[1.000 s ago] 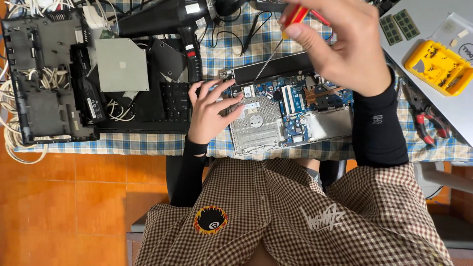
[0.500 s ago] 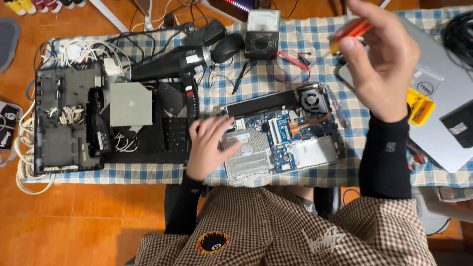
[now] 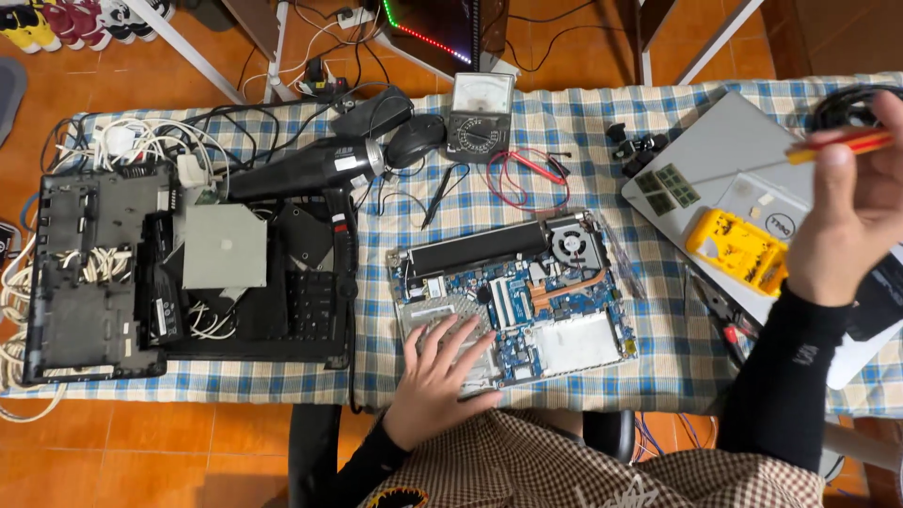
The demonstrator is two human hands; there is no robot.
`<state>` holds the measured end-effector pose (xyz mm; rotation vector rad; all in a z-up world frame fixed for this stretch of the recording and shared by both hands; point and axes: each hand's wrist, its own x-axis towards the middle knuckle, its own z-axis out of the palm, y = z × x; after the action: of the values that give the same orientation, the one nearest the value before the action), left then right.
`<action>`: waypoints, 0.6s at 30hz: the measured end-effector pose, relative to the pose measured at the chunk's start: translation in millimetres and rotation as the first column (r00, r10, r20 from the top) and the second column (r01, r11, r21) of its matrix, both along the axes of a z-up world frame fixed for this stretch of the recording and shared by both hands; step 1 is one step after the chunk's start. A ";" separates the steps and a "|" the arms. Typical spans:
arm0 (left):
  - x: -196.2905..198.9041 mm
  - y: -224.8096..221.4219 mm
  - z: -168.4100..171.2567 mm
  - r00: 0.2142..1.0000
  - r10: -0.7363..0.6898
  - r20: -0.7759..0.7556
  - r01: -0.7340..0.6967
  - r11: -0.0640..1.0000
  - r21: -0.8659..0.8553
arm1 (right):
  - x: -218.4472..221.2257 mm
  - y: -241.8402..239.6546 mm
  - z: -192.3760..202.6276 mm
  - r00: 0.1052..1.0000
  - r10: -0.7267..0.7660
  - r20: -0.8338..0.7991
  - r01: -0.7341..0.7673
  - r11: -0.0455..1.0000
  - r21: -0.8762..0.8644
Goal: The person unscrews and removes a cooling fan from an open laptop with a screwdriver, sets it aside, then unscrews another internal component, and touches multimeter probes to the motherboard.
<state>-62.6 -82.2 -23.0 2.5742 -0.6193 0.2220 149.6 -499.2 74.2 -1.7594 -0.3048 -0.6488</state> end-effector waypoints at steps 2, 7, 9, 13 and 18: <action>1.8 1.2 -0.2 1.000 -0.005 -0.013 0.006 1.000 0.014 | 2.3 -14.9 -8.5 1.000 -0.006 -0.001 0.007 0.999 0.034; 11.8 5.6 5.0 0.998 -0.033 -0.058 0.036 0.998 0.050 | 2.3 -65.5 -42.5 0.994 -0.096 -0.054 0.094 0.995 -0.033; 16.1 7.7 7.0 0.994 -0.039 -0.105 0.044 0.998 0.045 | 5.4 -79.9 -53.8 0.992 -0.117 -0.046 0.112 0.989 -0.094; 26.7 10.4 5.9 0.992 -0.045 -0.118 0.049 0.998 0.030 | 6.4 -92.8 -66.7 0.986 -0.157 -0.051 0.149 0.981 -0.128; 38.7 9.4 14.2 0.987 -0.066 -0.150 0.073 0.997 0.041 | -1.6 -99.5 -76.4 0.975 -0.212 -0.068 0.202 0.971 -0.127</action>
<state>-23.9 -72.8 -8.8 2.5794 -0.6638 -0.0075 148.0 -598.7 -2.2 -1.9439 -0.1057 -0.7174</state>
